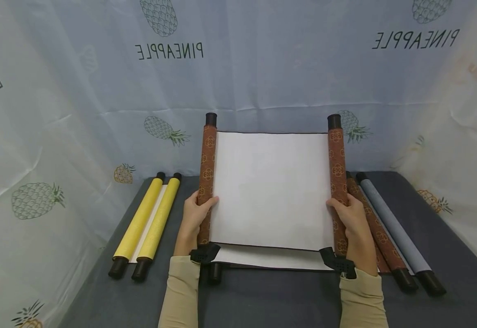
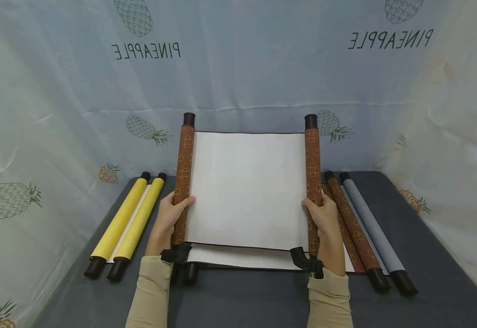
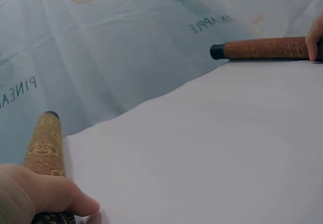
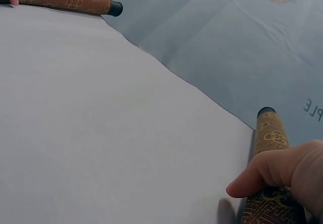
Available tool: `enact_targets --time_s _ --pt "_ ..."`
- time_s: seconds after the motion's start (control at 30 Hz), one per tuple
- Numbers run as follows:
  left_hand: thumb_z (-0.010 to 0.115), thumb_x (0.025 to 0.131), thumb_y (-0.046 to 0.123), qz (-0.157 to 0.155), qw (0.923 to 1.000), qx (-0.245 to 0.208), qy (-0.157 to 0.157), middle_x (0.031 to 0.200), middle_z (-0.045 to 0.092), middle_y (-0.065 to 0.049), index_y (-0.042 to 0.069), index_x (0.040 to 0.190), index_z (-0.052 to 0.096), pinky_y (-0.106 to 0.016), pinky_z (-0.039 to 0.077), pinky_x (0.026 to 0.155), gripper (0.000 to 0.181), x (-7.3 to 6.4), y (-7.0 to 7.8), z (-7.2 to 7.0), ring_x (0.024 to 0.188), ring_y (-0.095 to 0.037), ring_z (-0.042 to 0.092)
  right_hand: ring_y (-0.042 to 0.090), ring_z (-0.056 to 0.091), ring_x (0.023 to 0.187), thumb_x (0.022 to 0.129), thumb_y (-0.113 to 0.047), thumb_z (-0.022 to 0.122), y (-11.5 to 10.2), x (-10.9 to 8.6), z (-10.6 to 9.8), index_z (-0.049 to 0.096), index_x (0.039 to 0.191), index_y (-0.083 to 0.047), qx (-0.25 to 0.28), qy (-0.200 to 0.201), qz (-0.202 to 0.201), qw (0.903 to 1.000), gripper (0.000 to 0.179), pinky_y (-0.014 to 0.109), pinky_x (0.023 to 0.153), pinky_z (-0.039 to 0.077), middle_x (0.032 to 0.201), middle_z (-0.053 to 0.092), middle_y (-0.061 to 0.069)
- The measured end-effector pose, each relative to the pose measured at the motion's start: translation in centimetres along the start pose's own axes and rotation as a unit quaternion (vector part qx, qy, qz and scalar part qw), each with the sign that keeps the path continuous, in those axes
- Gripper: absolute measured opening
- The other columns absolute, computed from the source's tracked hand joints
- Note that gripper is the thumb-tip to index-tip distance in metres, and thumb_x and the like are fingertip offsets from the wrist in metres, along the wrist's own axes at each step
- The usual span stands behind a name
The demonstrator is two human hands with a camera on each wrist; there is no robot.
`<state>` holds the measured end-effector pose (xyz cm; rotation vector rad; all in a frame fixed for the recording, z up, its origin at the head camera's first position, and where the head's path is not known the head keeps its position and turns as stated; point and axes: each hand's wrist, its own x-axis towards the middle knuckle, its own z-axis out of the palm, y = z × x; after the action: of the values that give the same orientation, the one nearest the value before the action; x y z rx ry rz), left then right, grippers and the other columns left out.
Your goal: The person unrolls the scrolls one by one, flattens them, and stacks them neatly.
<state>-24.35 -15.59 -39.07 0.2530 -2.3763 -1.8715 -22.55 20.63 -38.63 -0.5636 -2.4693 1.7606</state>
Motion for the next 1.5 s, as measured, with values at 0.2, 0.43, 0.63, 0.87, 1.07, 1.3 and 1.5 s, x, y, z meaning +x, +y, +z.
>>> enact_targets --time_s 0.2,0.43,0.63,0.87,1.07,1.3,1.5 --pt "0.067 0.087 0.013 0.023 0.9996 0.014 0.009 0.124 0.06 -0.023 -0.001 0.134 0.052 -0.028 0.049 0.079 0.05 0.0 -0.2 0.0 0.103 -0.028 0.06 0.033 0.043 0.123 0.093 -0.019 0.057 0.0 -0.1 -0.2 0.03 0.149 0.002 0.016 0.022 0.002 0.9996 0.065 0.043 0.097 0.04 0.145 0.041 0.025" --pt "0.064 0.09 0.01 0.023 0.9996 0.015 -0.001 0.134 0.054 -0.024 -0.001 0.14 0.041 -0.048 0.047 0.099 0.056 0.0 -0.1 -0.1 0.119 -0.036 0.055 0.043 0.029 0.142 0.092 -0.021 0.06 -0.2 -0.4 -0.7 0.013 0.154 -0.002 0.024 0.006 0.015 0.9996 0.08 0.057 0.116 0.028 0.158 0.021 0.026" --pt "0.056 0.093 0.008 -0.007 1.0 -0.002 -0.001 0.14 0.046 -0.024 -0.003 0.144 0.033 -0.053 0.04 0.108 0.057 0.2 0.1 0.5 0.129 -0.038 0.047 0.043 0.015 0.147 0.096 -0.02 0.053 -0.6 -0.3 -0.9 0.007 0.155 -0.002 0.034 -0.008 0.007 0.9994 0.076 0.057 0.119 0.02 0.162 0.004 0.023" --pt "0.063 0.09 0.023 0.012 0.9996 0.005 0.027 0.126 0.055 -0.024 -0.004 0.134 0.044 -0.045 0.05 0.091 0.055 -0.2 -0.1 0.3 0.111 -0.035 0.057 0.044 0.025 0.143 0.096 -0.022 0.051 -0.7 0.3 -0.6 0.008 0.154 0.001 0.026 -0.007 0.007 0.9996 0.075 0.057 0.116 0.026 0.16 0.012 0.027" --pt "0.077 0.078 0.039 -0.039 0.9991 0.014 0.004 0.154 0.03 -0.025 -0.002 0.151 0.022 -0.057 0.035 0.112 0.1 0.2 -0.6 0.5 0.141 -0.041 0.034 0.042 0.033 0.139 0.095 -0.022 0.053 0.0 1.1 -0.7 0.013 0.153 0.001 0.015 0.009 0.007 0.9998 0.075 0.055 0.113 0.033 0.157 0.022 0.029" --pt "0.079 0.078 0.03 -0.055 0.9979 0.032 0.01 0.158 0.023 -0.024 -0.001 0.153 0.016 -0.057 0.03 0.115 0.102 0.4 -0.7 0.2 0.145 -0.041 0.027 0.032 0.046 0.119 0.088 -0.021 0.068 0.6 1.4 -0.6 0.024 0.15 0.001 0.001 0.019 -0.004 0.9998 0.079 0.039 0.092 0.043 0.146 0.038 0.024" --pt "0.073 0.084 0.027 -0.04 0.9986 0.031 0.012 0.157 0.026 -0.024 -0.002 0.152 0.018 -0.056 0.03 0.116 0.093 0.3 -0.7 -0.1 0.145 -0.04 0.028 0.037 0.045 0.117 0.089 -0.017 0.063 0.9 1.4 -0.9 0.027 0.147 0.005 -0.007 0.038 0.013 0.9992 0.072 0.047 0.095 0.042 0.144 0.037 0.029"
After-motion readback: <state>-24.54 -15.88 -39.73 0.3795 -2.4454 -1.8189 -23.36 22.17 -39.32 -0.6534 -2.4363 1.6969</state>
